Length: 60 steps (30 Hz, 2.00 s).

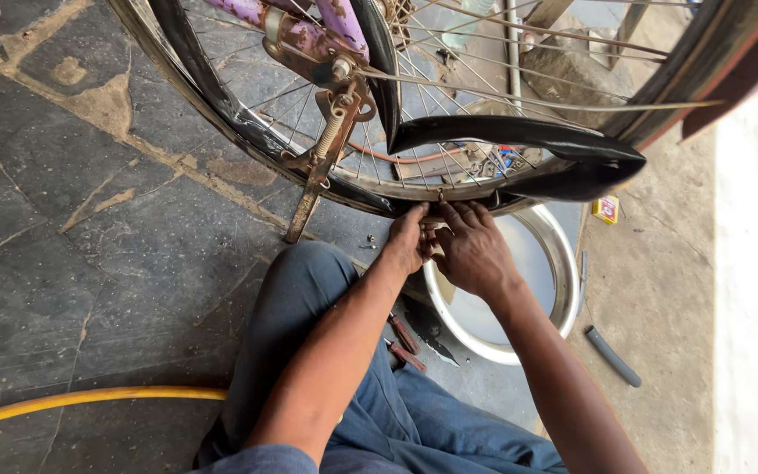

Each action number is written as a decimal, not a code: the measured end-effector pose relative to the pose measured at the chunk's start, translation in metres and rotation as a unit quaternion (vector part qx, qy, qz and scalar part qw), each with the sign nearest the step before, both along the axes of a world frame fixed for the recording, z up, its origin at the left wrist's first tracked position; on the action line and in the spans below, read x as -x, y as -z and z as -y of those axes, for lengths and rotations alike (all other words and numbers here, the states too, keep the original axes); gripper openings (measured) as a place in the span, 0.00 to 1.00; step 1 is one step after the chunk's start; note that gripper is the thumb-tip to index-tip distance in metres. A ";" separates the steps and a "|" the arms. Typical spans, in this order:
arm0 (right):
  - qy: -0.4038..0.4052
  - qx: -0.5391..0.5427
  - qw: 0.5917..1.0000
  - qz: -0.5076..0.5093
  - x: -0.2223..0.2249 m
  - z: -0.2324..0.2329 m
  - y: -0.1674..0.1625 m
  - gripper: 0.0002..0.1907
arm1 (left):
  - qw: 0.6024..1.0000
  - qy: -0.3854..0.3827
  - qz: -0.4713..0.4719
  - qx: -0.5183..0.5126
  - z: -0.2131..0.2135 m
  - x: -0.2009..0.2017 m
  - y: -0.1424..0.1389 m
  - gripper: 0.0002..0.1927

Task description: The person removes a bicycle inner tube from the tire, dips it into a metal bowl of water to check for air bubbles, and then reinstalls the tube into the tire. The person works on the rear wheel of a purple bicycle.

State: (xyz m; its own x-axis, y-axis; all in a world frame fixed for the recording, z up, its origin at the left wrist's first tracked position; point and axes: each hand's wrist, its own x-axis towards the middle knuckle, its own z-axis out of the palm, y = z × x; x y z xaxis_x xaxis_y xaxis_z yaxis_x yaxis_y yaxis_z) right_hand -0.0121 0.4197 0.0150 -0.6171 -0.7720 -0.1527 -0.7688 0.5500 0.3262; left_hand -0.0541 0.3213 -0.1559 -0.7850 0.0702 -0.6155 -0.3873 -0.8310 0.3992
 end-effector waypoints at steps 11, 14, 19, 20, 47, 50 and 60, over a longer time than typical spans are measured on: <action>-0.010 0.090 0.996 0.008 0.008 0.009 0.017 0.21 | 0.996 -0.059 0.069 0.019 -0.010 0.027 0.032 0.13; -0.027 0.091 0.995 0.007 0.012 0.011 0.034 0.21 | 0.995 -0.089 0.029 -0.025 0.002 0.026 0.040 0.13; -0.043 0.086 0.995 0.007 0.014 0.022 0.058 0.22 | 0.988 -0.117 0.103 0.010 0.017 0.028 0.051 0.12; -0.040 0.094 0.995 0.007 0.013 0.025 0.060 0.22 | 0.985 -0.137 0.106 0.022 0.020 0.029 0.051 0.11; 0.059 0.034 0.988 -0.139 0.018 0.067 0.130 0.32 | 0.979 -0.041 -0.198 0.031 0.069 -0.012 -0.043 0.17; 0.060 0.067 0.980 -0.178 0.021 0.068 0.136 0.31 | 0.974 -0.034 -0.221 0.023 0.065 -0.026 -0.036 0.17; 0.098 -0.043 0.992 -0.070 0.013 0.080 0.103 0.25 | 0.966 -0.020 -0.259 0.018 0.061 -0.037 -0.038 0.18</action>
State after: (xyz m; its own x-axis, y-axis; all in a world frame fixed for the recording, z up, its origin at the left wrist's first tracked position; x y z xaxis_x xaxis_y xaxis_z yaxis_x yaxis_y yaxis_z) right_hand -0.0256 0.3394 -0.0882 -0.7733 -0.6234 -0.1154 -0.5943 0.6494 0.4744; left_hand -0.0175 0.2601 -0.1176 -0.9897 0.0197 -0.1417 -0.0964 -0.8234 0.5592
